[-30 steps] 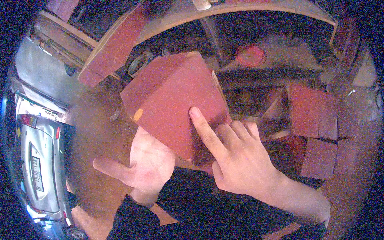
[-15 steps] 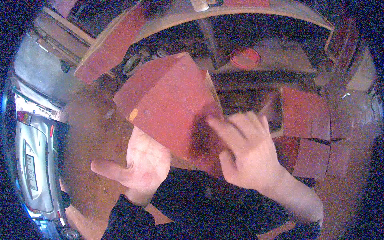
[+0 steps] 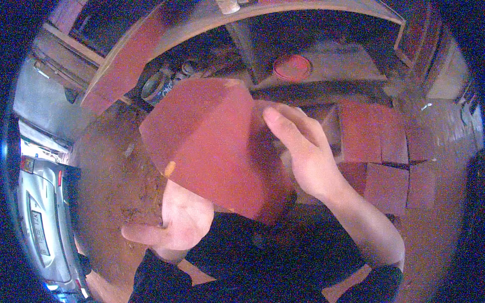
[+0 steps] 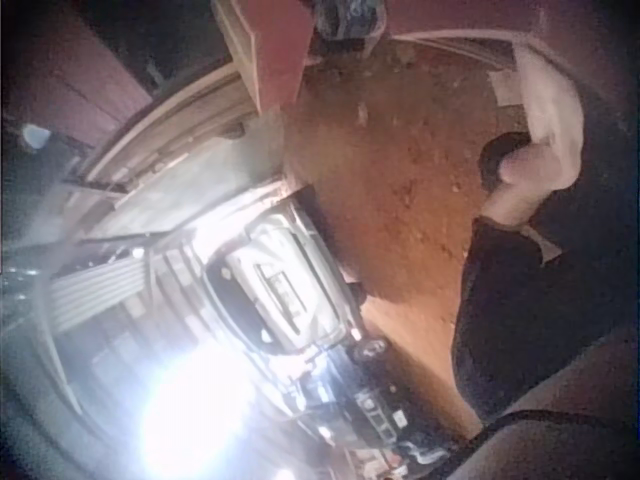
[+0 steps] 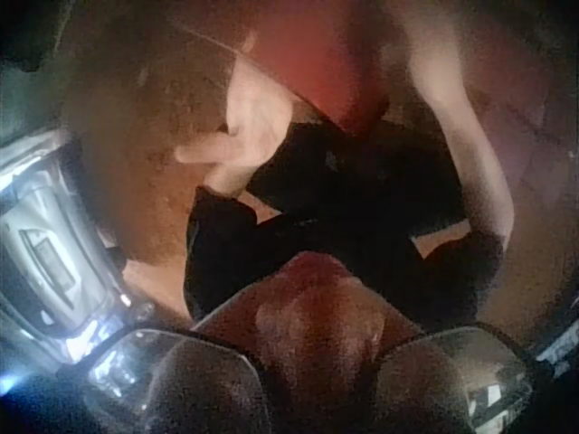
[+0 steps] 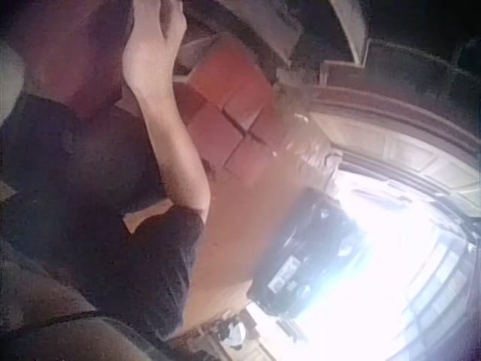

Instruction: The person paints the surfaces of small wooden boxes red using a paintbrush. They rotate the boxes to cover multiple sides and occasionally inspect the painted surfaces before continuing.

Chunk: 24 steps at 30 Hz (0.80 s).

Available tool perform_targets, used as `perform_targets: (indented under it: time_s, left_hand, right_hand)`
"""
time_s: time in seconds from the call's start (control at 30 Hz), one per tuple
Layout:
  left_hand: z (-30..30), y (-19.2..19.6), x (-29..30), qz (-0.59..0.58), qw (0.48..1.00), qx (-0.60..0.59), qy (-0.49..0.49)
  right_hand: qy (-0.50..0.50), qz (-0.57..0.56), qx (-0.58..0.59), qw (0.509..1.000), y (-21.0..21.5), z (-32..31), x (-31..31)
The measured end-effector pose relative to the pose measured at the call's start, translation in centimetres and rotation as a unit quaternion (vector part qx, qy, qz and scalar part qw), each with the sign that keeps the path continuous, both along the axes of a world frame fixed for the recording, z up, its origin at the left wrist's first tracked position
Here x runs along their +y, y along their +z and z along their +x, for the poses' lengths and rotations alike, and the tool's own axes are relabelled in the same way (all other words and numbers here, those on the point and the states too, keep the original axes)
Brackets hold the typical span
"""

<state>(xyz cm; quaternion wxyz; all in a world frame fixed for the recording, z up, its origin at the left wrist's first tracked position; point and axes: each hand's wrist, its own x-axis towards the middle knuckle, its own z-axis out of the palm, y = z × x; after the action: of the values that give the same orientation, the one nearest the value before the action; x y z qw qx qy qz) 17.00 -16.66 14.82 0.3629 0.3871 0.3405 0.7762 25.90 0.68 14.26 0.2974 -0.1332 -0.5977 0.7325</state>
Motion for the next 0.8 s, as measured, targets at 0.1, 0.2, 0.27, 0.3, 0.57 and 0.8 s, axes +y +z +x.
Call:
perform_targets:
  time_s: [0.1, 0.2, 0.27, 0.3, 0.57, 0.8]
  left_hand:
    - [1.5, -0.7, 0.1, -0.080, 0.996, -0.005, 0.037]
    - [2.6, -1.4, 0.3, -0.120, 0.991, -0.014, 0.062]
    - [3.1, -2.0, 0.5, -0.134, 0.989, -0.010, 0.065]
    - [3.3, -2.3, 0.6, -0.136, 0.989, 0.000, 0.062]
    - [2.7, -7.3, 0.2, -0.139, 0.956, 0.260, 0.005]
    - [2.6, -10.0, 0.0, -0.109, 0.931, 0.348, 0.021]
  right_hand:
    - [-0.014, 0.016, -0.018, 1.000, 0.4, 0.3, 0.0]
    - [0.031, -0.004, -0.049, 0.998, 0.6, 0.7, 0.7]
    - [0.059, -0.015, -0.059, 0.996, 0.5, 0.9, 1.1]
    - [0.062, -0.009, -0.058, 0.996, 0.4, 1.0, 1.1]
    - [0.075, 0.155, -0.078, 0.982, 1.0, 1.7, 0.9]
    - [0.078, 0.358, -0.186, 0.912, 0.8, 2.8, 0.3]
